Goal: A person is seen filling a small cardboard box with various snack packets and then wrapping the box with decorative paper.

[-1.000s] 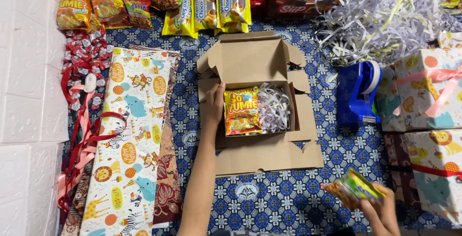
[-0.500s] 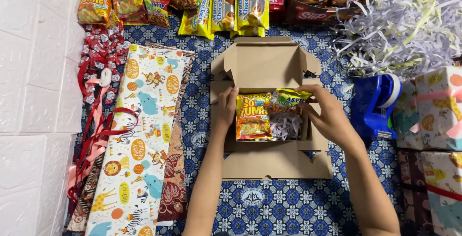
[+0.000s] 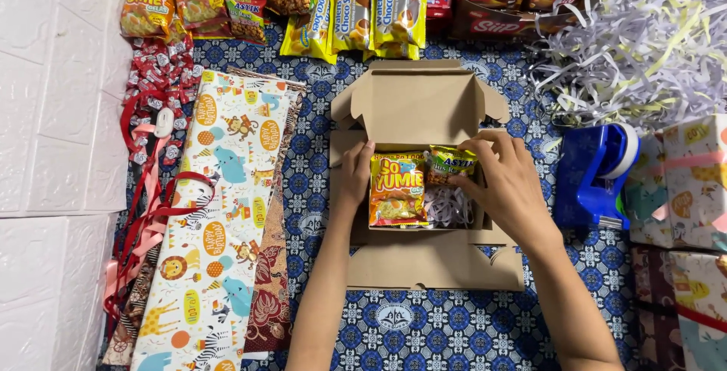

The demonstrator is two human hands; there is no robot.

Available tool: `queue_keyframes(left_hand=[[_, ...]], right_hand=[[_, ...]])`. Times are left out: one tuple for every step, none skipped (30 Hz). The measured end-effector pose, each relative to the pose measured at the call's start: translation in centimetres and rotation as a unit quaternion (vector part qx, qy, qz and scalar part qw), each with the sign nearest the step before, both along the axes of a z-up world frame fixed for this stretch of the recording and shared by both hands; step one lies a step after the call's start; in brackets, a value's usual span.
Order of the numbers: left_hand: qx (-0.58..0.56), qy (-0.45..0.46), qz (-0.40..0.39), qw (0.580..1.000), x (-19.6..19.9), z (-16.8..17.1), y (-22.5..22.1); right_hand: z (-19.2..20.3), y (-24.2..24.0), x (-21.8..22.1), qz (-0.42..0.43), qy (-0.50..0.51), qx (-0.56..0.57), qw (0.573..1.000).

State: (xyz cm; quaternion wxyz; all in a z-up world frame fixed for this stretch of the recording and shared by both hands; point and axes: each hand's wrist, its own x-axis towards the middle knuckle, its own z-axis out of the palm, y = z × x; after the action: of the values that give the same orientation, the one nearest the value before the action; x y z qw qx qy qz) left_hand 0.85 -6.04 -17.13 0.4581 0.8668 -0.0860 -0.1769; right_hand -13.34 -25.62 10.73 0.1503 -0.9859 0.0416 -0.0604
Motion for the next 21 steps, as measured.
queue_keyframes(left_hand=[[-0.027, 0.032, 0.019, 0.999, -0.3, 1.1, 0.1], [-0.026, 0.033, 0.018, 0.999, -0.6, 2.2, 0.2], [-0.068, 0.079, 0.047, 0.993, -0.7, 3.4, 0.3], [-0.109, 0.125, 0.076, 0.983, -1.0, 4.6, 0.4], [-0.109, 0.125, 0.077, 0.983, -1.0, 4.6, 0.3], [-0.091, 0.127, 0.072, 0.985, -1.0, 4.5, 0.2], [-0.072, 0.129, 0.067, 0.987, -1.1, 4.5, 0.1], [-0.071, 0.129, 0.068, 0.987, -1.0, 4.7, 0.3], [-0.066, 0.13, 0.067, 0.987, -0.9, 4.8, 0.4], [-0.061, 0.13, 0.066, 0.987, -0.9, 5.0, 0.5], [-0.061, 0.13, 0.066, 0.987, -1.0, 5.2, 0.5], [-0.081, 0.133, 0.069, 0.985, -1.0, 5.5, 0.5], [-0.102, 0.137, 0.073, 0.983, -1.1, 5.7, 0.5], [-0.102, 0.137, 0.073, 0.983, -1.1, 5.5, 0.5], [-0.094, 0.143, 0.075, 0.982, -1.1, 5.2, 0.4], [-0.086, 0.149, 0.077, 0.982, -1.0, 5.0, 0.4], [-0.086, 0.149, 0.077, 0.982, -1.2, 6.0, 0.5], [-0.122, 0.112, 0.073, 0.983, -1.3, 6.9, 0.6], [-0.159, 0.074, 0.069, 0.982, -1.4, 7.9, 0.7], [-0.159, 0.074, 0.07, 0.982, -1.4, 7.7, 0.7], [-0.171, 0.047, 0.062, 0.982, -1.3, 7.5, 0.7]], right_hand=[[-0.4, 0.0, 0.0, -0.001, 0.004, -0.012, 1.0], [-0.7, 0.1, 0.0, -0.002, 0.005, -0.011, 1.0], [-0.9, 0.1, 0.1, 0.005, 0.002, -0.032, 0.999], [-1.1, 0.2, 0.1, 0.012, -0.002, -0.053, 0.999], [-1.7, 0.1, 0.1, 0.013, -0.002, -0.053, 0.999], [-2.2, -0.1, 0.0, 0.016, -0.011, -0.071, 0.997], [-2.8, -0.2, 0.0, 0.018, -0.02, -0.089, 0.996], [-3.0, -0.1, 0.0, 0.019, -0.02, -0.089, 0.996], [-3.3, 0.0, 0.0, 0.017, -0.032, -0.107, 0.994], [-3.6, 0.1, -0.1, 0.015, -0.045, -0.125, 0.991], [-3.7, 0.3, -0.1, 0.015, -0.045, -0.125, 0.991], [-3.8, 0.5, -0.2, 0.008, -0.054, -0.151, 0.987], [-3.9, 0.7, -0.2, 0.001, -0.062, -0.176, 0.982], [-4.0, 0.9, -0.2, 0.001, -0.062, -0.176, 0.982], [-4.1, 1.2, -0.2, -0.013, -0.064, -0.156, 0.986], [-4.1, 1.5, -0.2, -0.027, -0.066, -0.135, 0.988], [-4.2, 1.4, -0.2, -0.027, -0.065, -0.135, 0.988], [-4.3, 1.4, -0.2, -0.028, -0.061, -0.141, 0.988], [-4.3, 1.3, -0.2, -0.028, -0.056, -0.147, 0.987], [-4.2, 1.4, -0.1, -0.028, -0.056, -0.147, 0.987], [-4.2, 1.4, -0.1, -0.026, -0.052, -0.158, 0.986]])
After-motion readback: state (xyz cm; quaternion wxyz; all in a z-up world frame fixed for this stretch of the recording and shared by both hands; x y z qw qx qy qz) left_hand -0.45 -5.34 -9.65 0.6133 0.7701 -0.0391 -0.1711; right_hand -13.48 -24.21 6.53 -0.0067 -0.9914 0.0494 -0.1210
